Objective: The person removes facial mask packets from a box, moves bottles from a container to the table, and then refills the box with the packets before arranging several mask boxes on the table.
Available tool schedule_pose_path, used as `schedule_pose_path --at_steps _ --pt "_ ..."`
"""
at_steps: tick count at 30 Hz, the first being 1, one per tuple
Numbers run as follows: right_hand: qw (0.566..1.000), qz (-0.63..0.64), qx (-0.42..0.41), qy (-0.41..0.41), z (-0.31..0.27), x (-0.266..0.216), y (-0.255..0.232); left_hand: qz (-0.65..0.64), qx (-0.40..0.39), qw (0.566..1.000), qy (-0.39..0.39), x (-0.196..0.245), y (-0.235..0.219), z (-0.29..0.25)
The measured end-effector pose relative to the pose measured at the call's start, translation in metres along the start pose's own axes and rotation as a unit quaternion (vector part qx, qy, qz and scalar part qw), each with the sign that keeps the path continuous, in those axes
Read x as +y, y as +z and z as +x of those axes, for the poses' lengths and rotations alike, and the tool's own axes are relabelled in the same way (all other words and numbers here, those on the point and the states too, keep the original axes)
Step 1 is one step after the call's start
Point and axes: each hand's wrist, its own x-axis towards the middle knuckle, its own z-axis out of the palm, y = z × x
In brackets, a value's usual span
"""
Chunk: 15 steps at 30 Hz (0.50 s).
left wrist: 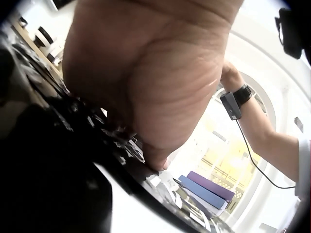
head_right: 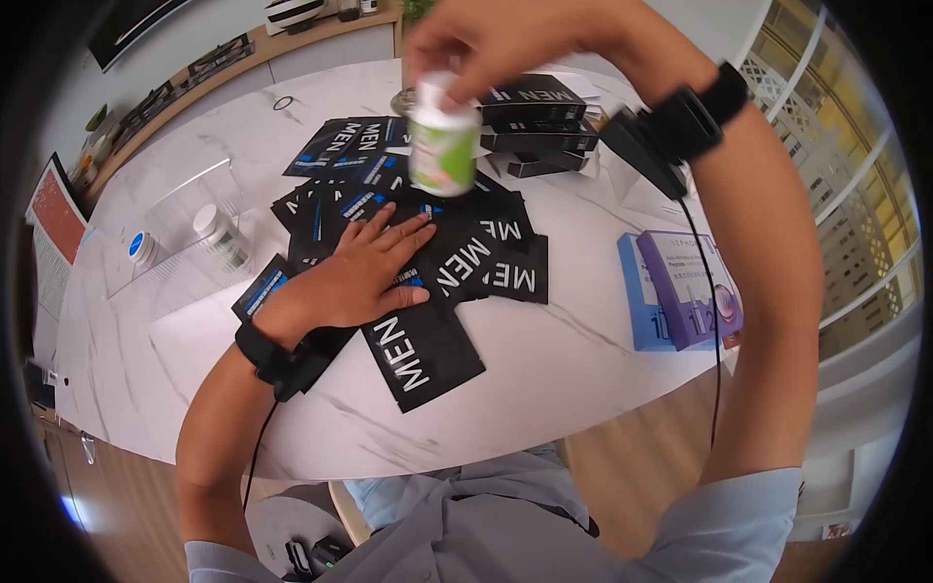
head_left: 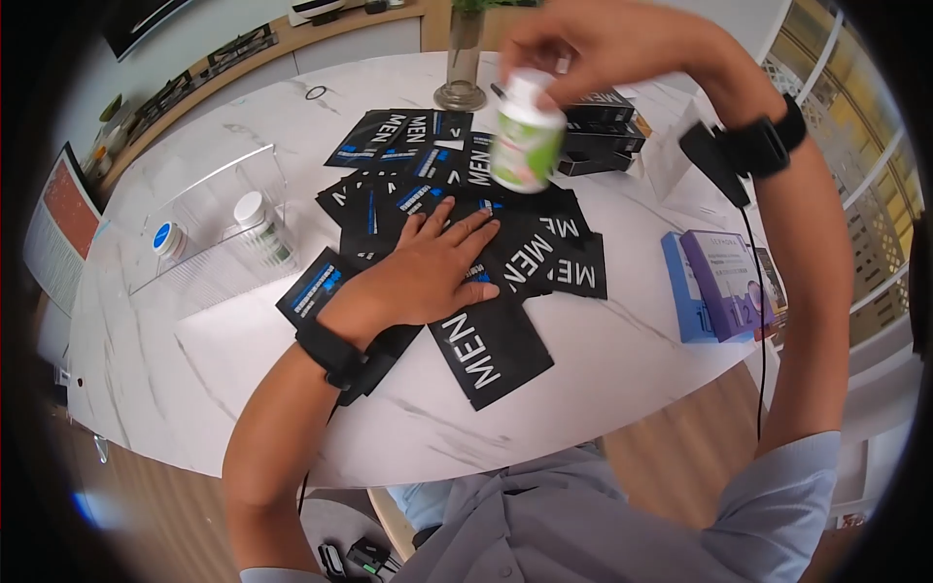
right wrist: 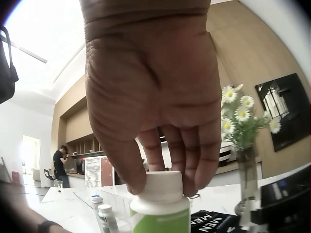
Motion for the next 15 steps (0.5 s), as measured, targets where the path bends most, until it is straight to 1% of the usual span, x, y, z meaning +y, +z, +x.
schedule_pose_path --at_steps 1,3,5,6,7,10,13,14,15 --pt "0.999 0.012 0.028 -0.040 -0.017 0.025 0.014 0.000 0.001 1.000 0.015 0.002 0.002 0.003" --pt "0.997 0.021 -0.051 0.055 -0.047 0.029 0.020 -0.001 0.012 1.000 -0.004 0.004 0.001 0.006" --pt "0.994 -0.016 -0.063 0.089 -0.068 0.040 0.037 -0.016 0.023 0.999 -0.015 0.005 -0.008 0.005" --pt "0.993 -0.024 -0.064 0.100 -0.075 0.049 0.048 0.031 0.008 0.997 -0.063 0.010 -0.015 0.004" --pt "0.989 -0.038 -0.079 0.120 -0.082 0.057 0.057 0.031 0.009 0.997 -0.076 0.007 -0.014 0.004" --pt "0.976 -0.064 -0.124 0.169 -0.094 0.077 0.077 0.038 0.004 0.993 -0.115 -0.019 -0.009 -0.003" --pt "0.968 -0.079 -0.131 0.200 -0.106 0.080 0.087 0.043 -0.016 0.985 -0.166 -0.043 -0.008 0.007" --pt "0.971 -0.067 -0.122 0.192 -0.110 0.081 0.088 0.054 -0.031 0.984 -0.166 -0.049 -0.008 0.013" --pt "0.968 -0.067 -0.129 0.206 -0.112 0.081 0.088 0.054 -0.036 0.983 -0.174 -0.051 -0.006 0.018"
